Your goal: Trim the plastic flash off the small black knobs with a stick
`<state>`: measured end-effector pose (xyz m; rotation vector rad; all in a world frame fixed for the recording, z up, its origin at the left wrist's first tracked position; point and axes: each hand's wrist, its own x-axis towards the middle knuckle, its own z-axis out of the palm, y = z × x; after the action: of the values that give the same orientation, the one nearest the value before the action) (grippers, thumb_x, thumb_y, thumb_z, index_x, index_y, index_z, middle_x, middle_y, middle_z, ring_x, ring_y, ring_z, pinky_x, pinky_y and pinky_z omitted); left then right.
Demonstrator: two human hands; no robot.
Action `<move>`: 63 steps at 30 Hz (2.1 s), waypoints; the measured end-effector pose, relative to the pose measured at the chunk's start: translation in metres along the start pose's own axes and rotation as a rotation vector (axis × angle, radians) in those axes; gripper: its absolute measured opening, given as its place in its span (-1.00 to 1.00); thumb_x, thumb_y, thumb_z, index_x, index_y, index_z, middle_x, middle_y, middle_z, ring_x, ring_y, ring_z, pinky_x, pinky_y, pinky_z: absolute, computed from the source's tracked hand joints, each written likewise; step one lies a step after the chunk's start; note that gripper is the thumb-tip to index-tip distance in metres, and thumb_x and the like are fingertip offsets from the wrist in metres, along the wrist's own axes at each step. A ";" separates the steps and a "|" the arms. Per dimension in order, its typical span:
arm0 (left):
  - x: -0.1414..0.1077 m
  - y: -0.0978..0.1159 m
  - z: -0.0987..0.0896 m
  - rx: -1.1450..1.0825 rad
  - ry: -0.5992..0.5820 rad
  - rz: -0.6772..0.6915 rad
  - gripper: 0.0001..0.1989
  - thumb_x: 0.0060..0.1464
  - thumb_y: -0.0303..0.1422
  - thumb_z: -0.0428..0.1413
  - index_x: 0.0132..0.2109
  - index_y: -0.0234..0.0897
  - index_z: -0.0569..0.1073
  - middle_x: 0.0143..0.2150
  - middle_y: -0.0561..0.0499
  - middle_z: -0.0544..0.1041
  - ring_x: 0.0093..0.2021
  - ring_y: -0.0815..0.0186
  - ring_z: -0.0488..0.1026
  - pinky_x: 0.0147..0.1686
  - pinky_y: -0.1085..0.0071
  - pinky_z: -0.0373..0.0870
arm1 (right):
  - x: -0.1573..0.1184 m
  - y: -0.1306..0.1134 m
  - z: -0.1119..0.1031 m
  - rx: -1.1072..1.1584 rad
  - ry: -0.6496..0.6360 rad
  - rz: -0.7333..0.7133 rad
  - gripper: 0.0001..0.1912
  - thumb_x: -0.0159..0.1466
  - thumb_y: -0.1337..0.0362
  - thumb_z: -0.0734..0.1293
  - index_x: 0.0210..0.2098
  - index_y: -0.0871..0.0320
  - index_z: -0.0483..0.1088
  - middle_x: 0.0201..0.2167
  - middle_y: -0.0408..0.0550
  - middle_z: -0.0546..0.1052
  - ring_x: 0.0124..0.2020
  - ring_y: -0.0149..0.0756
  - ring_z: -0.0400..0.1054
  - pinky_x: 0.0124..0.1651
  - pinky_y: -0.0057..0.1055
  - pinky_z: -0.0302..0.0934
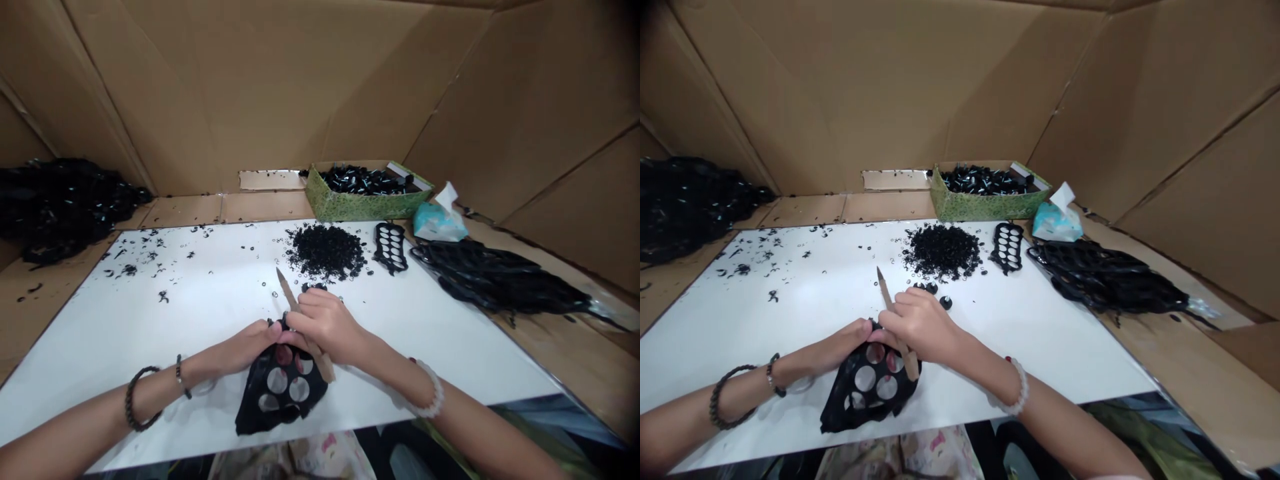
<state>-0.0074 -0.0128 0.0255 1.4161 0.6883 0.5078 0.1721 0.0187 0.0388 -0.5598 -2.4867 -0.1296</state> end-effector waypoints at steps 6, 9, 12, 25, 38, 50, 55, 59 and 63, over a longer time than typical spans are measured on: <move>0.000 -0.016 0.001 0.129 0.070 0.022 -0.51 0.12 -0.01 -0.13 -0.39 -0.35 0.43 -0.47 -0.04 0.50 -0.46 0.34 0.44 -0.38 0.44 0.36 | 0.000 0.003 0.006 0.310 -0.105 0.246 -0.58 0.31 0.18 0.07 -0.65 0.18 0.12 -0.68 -0.22 0.12 -0.61 -0.48 0.03 -0.50 -0.52 -0.12; 0.000 -0.015 0.003 0.213 0.082 0.031 -0.53 0.18 -0.09 -0.19 -0.40 -0.34 0.42 -0.49 -0.02 0.48 -0.46 0.35 0.43 -0.38 0.45 0.35 | 0.001 0.001 0.007 0.331 -0.092 0.297 -0.58 0.28 0.18 0.12 -0.67 0.18 0.09 -0.70 -0.25 0.09 -0.64 -0.51 0.00 -0.53 -0.54 -0.13; -0.001 -0.011 0.008 0.341 0.134 0.123 -0.52 0.21 -0.14 -0.23 -0.43 -0.33 0.40 -0.45 -0.05 0.49 -0.40 0.35 0.40 -0.33 0.43 0.35 | 0.002 -0.002 0.007 0.260 -0.037 0.247 -0.60 0.25 0.19 0.13 -0.68 0.18 0.08 -0.71 -0.25 0.06 -0.64 -0.50 -0.04 -0.55 -0.52 -0.16; -0.009 -0.018 0.015 0.482 0.179 0.327 -0.51 0.23 -0.17 -0.28 -0.40 -0.30 0.43 -0.44 -0.07 0.53 -0.43 0.33 0.43 -0.34 0.43 0.37 | 0.003 -0.014 0.003 0.725 -0.170 0.386 -0.54 0.32 0.17 0.00 -0.67 0.18 0.05 -0.72 -0.23 0.13 -0.65 -0.52 0.01 -0.56 -0.53 -0.01; -0.011 -0.019 0.015 0.820 0.047 0.642 -0.61 0.24 -0.24 -0.31 -0.29 -0.29 0.34 -0.29 -0.14 0.48 -0.19 0.21 0.39 -0.07 0.28 0.27 | 0.000 0.031 -0.030 0.247 0.631 0.814 -0.55 0.30 0.04 0.01 -0.64 0.12 0.05 -0.68 -0.17 0.12 -0.62 -0.42 0.05 -0.56 -0.45 -0.03; -0.004 -0.019 0.011 0.916 0.111 0.811 -0.71 0.23 -0.30 -0.27 -0.27 -0.31 0.28 -0.26 -0.11 0.46 -0.22 0.24 0.36 -0.08 0.26 0.25 | -0.002 0.037 -0.005 -0.157 -0.315 0.234 -0.55 0.25 0.03 0.15 -0.62 0.21 0.30 -0.71 -0.12 0.31 -0.62 -0.44 0.08 -0.36 -0.43 -0.09; -0.003 -0.022 0.010 0.985 0.110 0.753 -0.82 0.16 -0.37 -0.20 -0.34 -0.30 0.24 -0.42 -0.02 0.39 -0.33 0.28 0.32 -0.13 0.26 0.26 | 0.001 0.013 -0.014 0.004 0.114 0.169 -0.47 0.30 0.01 0.02 -0.67 0.18 0.20 -0.73 -0.17 0.21 -0.62 -0.44 0.02 -0.40 -0.44 -0.08; -0.002 -0.023 0.011 0.990 0.098 0.789 -0.86 0.12 -0.41 -0.16 -0.37 -0.29 0.24 -0.45 -0.02 0.39 -0.35 0.28 0.30 -0.15 0.26 0.27 | 0.003 -0.006 -0.007 0.069 0.085 0.082 -0.53 0.26 0.04 0.13 -0.68 0.17 0.17 -0.74 -0.21 0.16 -0.61 -0.45 0.00 -0.43 -0.44 -0.10; -0.003 -0.017 0.011 0.855 0.066 0.681 -0.76 0.15 -0.28 -0.15 -0.31 -0.31 0.32 -0.35 -0.09 0.43 -0.27 0.24 0.33 -0.13 0.25 0.28 | 0.002 -0.009 0.002 0.017 0.085 0.041 -0.57 0.25 0.26 0.14 -0.74 0.17 0.10 -0.78 -0.23 0.09 -0.63 -0.45 -0.07 -0.47 -0.45 -0.13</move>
<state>-0.0032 -0.0243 0.0089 2.4787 0.4674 0.8416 0.1661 0.0120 0.0389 -0.5856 -2.3901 -0.1133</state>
